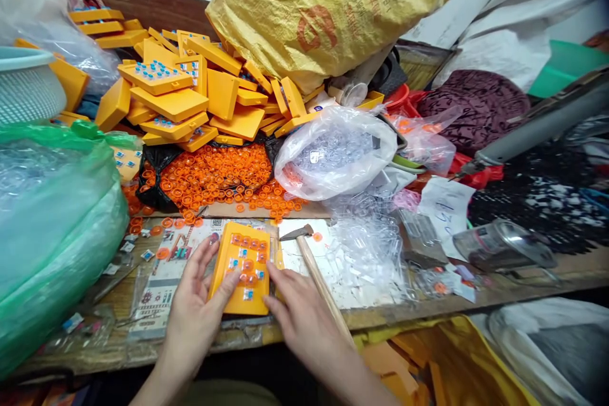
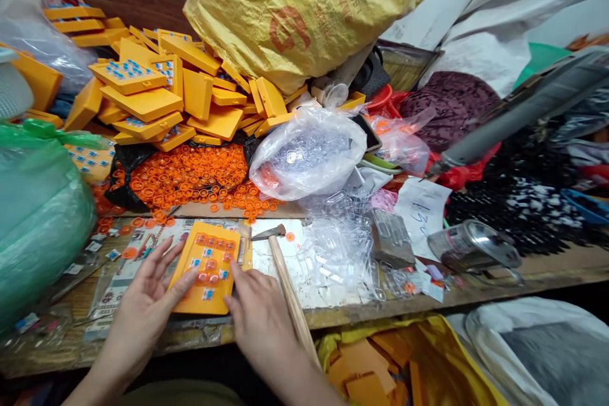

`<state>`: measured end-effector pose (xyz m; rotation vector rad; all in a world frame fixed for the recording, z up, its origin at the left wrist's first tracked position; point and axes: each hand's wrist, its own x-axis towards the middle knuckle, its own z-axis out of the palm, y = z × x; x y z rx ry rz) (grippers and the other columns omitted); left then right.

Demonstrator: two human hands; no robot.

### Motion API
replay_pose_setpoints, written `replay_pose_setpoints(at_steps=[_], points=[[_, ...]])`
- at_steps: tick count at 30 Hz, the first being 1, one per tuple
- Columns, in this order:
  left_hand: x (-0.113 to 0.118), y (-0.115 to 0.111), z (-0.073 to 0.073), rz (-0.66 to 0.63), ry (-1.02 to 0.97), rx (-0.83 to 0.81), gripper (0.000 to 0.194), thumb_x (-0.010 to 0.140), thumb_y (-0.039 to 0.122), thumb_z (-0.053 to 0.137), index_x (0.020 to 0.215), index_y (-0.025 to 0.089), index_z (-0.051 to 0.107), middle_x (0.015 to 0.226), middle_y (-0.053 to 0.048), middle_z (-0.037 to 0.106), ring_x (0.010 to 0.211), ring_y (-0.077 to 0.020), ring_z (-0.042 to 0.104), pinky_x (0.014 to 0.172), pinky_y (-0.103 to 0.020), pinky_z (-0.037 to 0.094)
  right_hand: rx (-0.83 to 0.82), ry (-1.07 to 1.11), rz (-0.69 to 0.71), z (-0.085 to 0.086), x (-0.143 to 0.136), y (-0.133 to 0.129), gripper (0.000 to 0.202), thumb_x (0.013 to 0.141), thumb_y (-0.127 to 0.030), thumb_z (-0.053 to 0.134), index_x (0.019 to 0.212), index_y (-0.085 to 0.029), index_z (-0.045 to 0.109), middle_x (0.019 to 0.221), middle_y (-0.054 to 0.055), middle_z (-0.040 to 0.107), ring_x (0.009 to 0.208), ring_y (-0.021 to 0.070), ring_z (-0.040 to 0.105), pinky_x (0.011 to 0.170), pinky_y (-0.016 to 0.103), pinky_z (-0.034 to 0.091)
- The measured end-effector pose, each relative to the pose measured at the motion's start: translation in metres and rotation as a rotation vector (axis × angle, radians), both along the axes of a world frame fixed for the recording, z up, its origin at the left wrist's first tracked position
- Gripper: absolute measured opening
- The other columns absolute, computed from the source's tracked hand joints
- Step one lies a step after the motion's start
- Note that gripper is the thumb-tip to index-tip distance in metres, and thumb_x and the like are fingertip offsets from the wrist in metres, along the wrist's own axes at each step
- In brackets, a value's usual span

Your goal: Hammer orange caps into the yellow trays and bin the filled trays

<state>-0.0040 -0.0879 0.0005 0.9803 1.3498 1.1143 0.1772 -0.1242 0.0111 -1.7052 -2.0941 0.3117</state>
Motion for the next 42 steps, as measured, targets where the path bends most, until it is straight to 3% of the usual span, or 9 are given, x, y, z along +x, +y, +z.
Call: replay_pose_setpoints(at_steps=[5,9,12,17,21,25,30,38,42], points=[[0.005,0.006,0.018,0.042,-0.312,-0.369,0.061,0.078,0.008,0.062,0.134,0.017,0.038,0.126,-0.014,0.062,0.104,-0.0243,0.067,0.075,-0.029,0.062,0.117,-0.121,-0.29,0.009,0.078,0.058,0.041,0.086,-0.006,0.039,0.115,-0.012,0.067,0.109,0.016,0.069,0.1,0.0313,0.058,0.084,0.047,0.042],[0.002,-0.001,0.028,0.027,-0.433,-0.437,0.068,0.07,0.001,0.069,0.131,0.014,0.043,0.116,-0.014,0.068,0.094,-0.0248,0.07,0.072,-0.028,0.061,0.063,-0.098,-0.206,0.012,0.12,0.096,0.044,0.067,0.007,0.048,0.086,-0.019,0.077,0.079,0.01,0.073,0.084,0.0259,0.058,0.079,0.04,0.04],[-0.003,-0.006,0.033,-0.01,-0.573,-0.514,0.067,0.071,0.0,0.066,0.132,0.012,0.042,0.109,-0.014,0.07,0.089,-0.0245,0.071,0.074,-0.031,0.061,0.085,0.016,-0.153,0.017,0.129,0.104,0.041,0.067,0.005,0.05,0.082,-0.022,0.077,0.075,0.008,0.069,0.081,0.023,0.058,0.079,0.038,0.041],[-0.006,-0.011,0.032,-0.084,-0.754,-0.548,0.067,0.074,0.001,0.063,0.135,0.017,0.04,0.107,-0.012,0.071,0.092,-0.0243,0.07,0.081,-0.034,0.058,0.184,0.372,-0.15,0.025,0.095,0.078,0.026,0.089,-0.02,0.045,0.091,-0.02,0.072,0.1,0.01,0.064,0.086,0.0204,0.063,0.076,0.038,0.051],[-0.001,-0.013,0.029,-0.203,-0.817,-0.48,0.066,0.073,0.003,0.066,0.132,0.017,0.042,0.114,-0.013,0.068,0.099,-0.0269,0.068,0.087,-0.039,0.055,0.106,0.603,0.001,0.026,0.036,0.041,0.016,0.086,-0.034,0.061,0.088,-0.021,0.07,0.098,0.007,0.071,0.077,0.0177,0.07,0.068,0.033,0.059],[0.005,-0.016,0.027,-0.232,-0.834,-0.395,0.069,0.071,0.005,0.069,0.132,0.019,0.039,0.121,-0.013,0.064,0.103,-0.0266,0.065,0.089,-0.039,0.053,0.156,0.687,0.114,0.025,-0.003,0.025,0.005,0.081,-0.023,0.068,0.083,-0.023,0.072,0.09,0.005,0.074,0.081,0.0183,0.071,0.072,0.032,0.058],[0.006,-0.02,0.028,-0.205,-0.872,-0.351,0.072,0.069,0.005,0.07,0.132,0.021,0.04,0.121,-0.01,0.064,0.103,-0.0237,0.065,0.091,-0.036,0.051,0.453,0.472,0.335,0.02,-0.015,0.029,0.03,0.076,-0.002,0.064,0.095,-0.024,0.072,0.091,0.005,0.076,0.079,0.0186,0.067,0.074,0.038,0.053],[0.018,-0.02,0.029,-0.068,-0.815,-0.297,0.048,0.082,0.025,0.067,0.126,0.021,0.049,0.116,-0.008,0.066,0.102,-0.021,0.066,0.091,-0.034,0.052,0.501,0.494,0.282,0.01,-0.022,0.019,0.047,0.077,0.003,0.061,0.11,-0.03,0.068,0.097,0.002,0.075,0.09,0.0183,0.064,0.088,0.041,0.048],[0.022,-0.024,0.03,-0.031,-0.731,-0.244,0.051,0.08,0.028,0.07,0.126,0.023,0.049,0.116,-0.007,0.067,0.102,-0.0205,0.066,0.09,-0.033,0.052,0.352,0.774,-0.102,0.004,-0.033,0.013,0.049,0.074,-0.013,0.072,0.116,-0.035,0.062,0.115,0.001,0.066,0.11,0.0195,0.057,0.099,0.041,0.042]])
